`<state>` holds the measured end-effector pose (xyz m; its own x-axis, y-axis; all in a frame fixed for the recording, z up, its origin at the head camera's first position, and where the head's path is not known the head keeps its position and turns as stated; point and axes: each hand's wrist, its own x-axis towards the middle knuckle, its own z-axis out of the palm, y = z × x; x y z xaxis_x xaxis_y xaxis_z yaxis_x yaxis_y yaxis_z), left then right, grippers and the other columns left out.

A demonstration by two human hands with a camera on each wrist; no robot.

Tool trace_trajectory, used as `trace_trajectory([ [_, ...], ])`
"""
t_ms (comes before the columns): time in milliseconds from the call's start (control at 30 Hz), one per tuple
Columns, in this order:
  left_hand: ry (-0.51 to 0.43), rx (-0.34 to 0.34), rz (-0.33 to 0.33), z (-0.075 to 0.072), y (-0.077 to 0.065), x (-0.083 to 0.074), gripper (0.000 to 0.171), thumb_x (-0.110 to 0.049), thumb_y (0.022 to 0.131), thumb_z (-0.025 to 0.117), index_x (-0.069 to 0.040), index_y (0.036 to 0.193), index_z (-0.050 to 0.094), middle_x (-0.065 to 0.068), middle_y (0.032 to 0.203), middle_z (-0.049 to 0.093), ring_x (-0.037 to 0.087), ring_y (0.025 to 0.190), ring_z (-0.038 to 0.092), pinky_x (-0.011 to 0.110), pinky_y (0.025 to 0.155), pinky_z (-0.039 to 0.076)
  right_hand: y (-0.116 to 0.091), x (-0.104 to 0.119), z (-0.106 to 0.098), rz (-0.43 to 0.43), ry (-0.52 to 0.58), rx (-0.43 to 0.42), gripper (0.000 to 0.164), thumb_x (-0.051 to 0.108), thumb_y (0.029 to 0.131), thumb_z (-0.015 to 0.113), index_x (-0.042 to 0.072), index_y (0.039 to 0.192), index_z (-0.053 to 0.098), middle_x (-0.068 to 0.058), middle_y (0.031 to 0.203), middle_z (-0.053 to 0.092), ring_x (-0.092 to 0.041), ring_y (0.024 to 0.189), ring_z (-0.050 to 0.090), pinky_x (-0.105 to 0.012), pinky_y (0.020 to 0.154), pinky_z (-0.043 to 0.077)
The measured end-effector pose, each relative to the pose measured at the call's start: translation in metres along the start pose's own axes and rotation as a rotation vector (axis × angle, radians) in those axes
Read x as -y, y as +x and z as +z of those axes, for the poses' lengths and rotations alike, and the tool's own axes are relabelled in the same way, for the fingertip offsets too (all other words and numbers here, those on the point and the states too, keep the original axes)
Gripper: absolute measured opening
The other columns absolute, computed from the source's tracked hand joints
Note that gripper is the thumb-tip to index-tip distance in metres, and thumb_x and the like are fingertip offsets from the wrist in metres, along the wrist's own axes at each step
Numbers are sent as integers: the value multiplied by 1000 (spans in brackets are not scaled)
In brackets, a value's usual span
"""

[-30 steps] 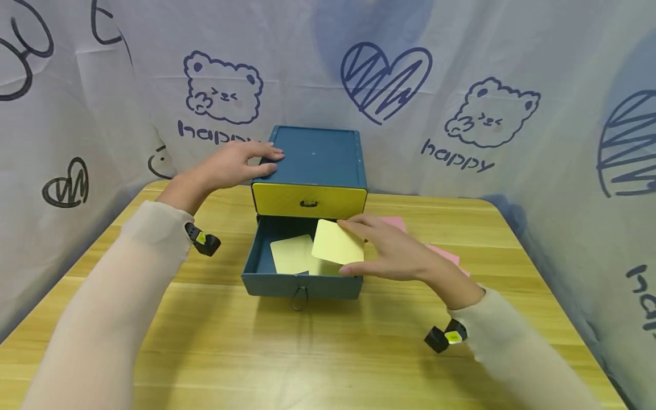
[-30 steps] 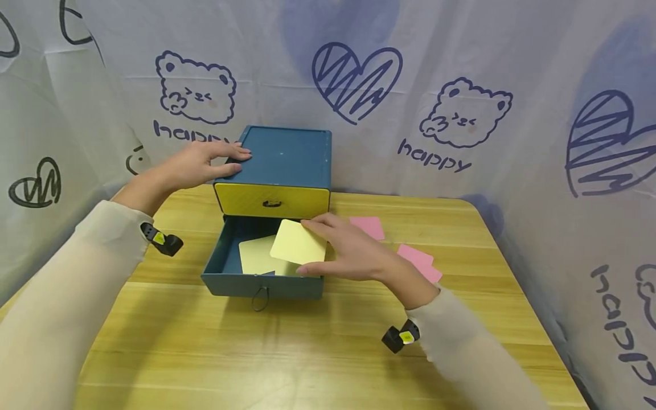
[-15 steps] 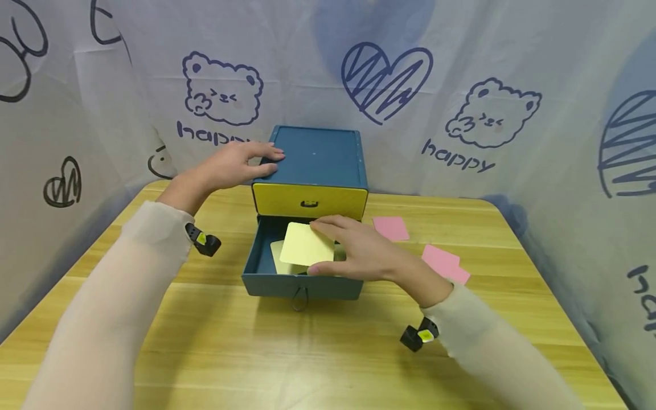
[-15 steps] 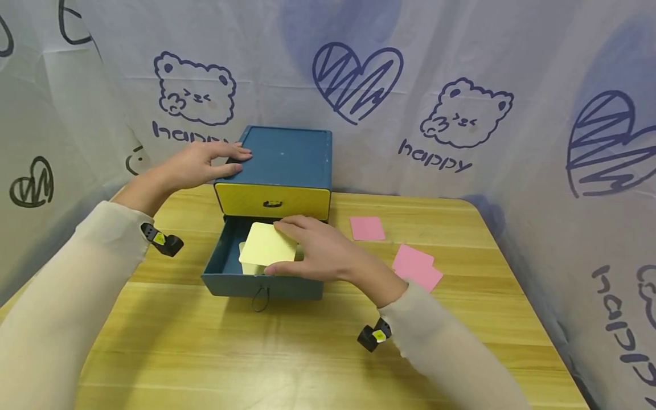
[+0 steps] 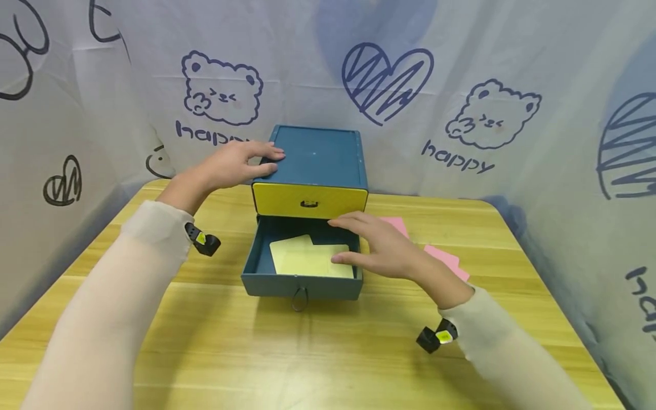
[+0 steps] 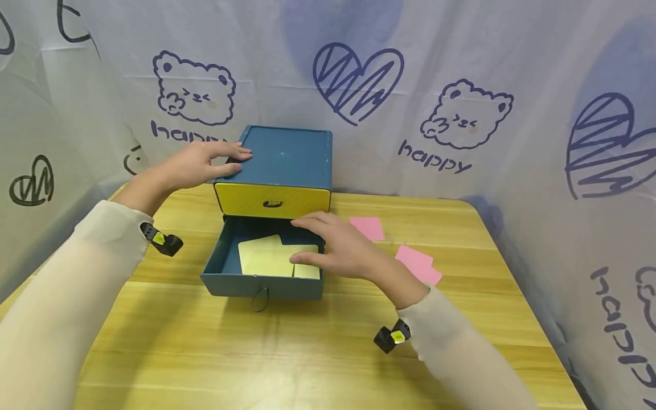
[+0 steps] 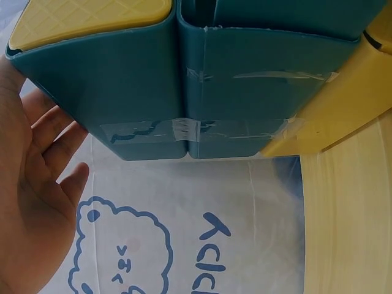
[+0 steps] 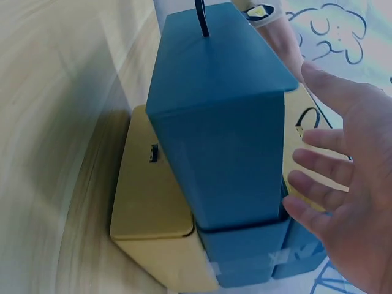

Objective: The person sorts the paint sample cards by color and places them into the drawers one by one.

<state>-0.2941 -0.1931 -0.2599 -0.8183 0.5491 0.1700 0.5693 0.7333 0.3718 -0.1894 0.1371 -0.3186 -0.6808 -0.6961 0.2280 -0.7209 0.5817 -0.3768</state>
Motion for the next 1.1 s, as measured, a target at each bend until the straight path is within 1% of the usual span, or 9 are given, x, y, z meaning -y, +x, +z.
trace_trajectory([
  [200,-4,0,7,1,0,-1,46,-38,101,54,-16,141,55,9,155,36,32,143,28,56,114,23,-17,-2,4,-89,30,-95,58,41,89,71,12,137,57,-4,136,55,-22,126,49,-44,104,42],
  [333,-3,9,8,1,0,-3,47,-40,101,53,-16,141,55,9,155,36,32,143,28,56,113,23,-29,3,8,-128,70,-155,51,34,89,73,12,133,59,0,128,59,-17,114,55,-39,95,48],
  [533,-4,18,-1,2,-1,-3,47,-40,101,53,-17,142,55,9,155,35,32,143,28,56,113,24,-45,16,13,-176,195,-203,41,19,89,74,11,127,62,3,115,65,-9,95,59,-29,83,52],
  [633,-8,16,-6,2,-1,-3,47,-40,101,53,-17,142,55,9,155,35,32,143,28,56,113,25,-50,26,17,-180,298,-190,36,13,90,72,9,124,64,2,107,67,-9,89,61,-28,80,54],
  [733,-17,11,-17,2,-2,-2,47,-39,101,54,-17,142,55,9,156,34,33,143,29,56,112,26,-52,38,22,-120,456,-129,28,12,94,67,6,121,65,1,102,68,-11,87,64,-29,78,56],
  [800,-19,12,-26,1,-3,-2,47,-39,101,54,-17,142,55,9,156,34,33,143,29,56,112,27,-53,45,28,-37,586,-59,26,14,96,64,4,120,66,0,101,70,-13,88,66,-30,78,56],
  [933,-13,11,-27,0,-3,1,48,-41,100,53,-17,142,54,8,156,33,34,143,28,57,112,25,-51,51,43,107,826,60,28,16,100,59,-1,122,64,-10,108,70,-21,94,68,-39,82,56],
  [1000,-13,11,-23,0,-2,2,49,-42,100,53,-18,142,54,8,156,33,34,143,28,57,112,25,-51,52,51,165,938,98,30,15,100,57,-3,124,62,-17,111,69,-26,97,68,-46,86,54],
  [1100,-12,10,-14,0,-1,2,49,-43,100,53,-19,142,55,8,156,34,33,143,28,57,113,25,-49,53,62,254,1092,141,35,16,100,57,-7,126,59,-22,115,66,-30,100,67,-49,90,52],
])
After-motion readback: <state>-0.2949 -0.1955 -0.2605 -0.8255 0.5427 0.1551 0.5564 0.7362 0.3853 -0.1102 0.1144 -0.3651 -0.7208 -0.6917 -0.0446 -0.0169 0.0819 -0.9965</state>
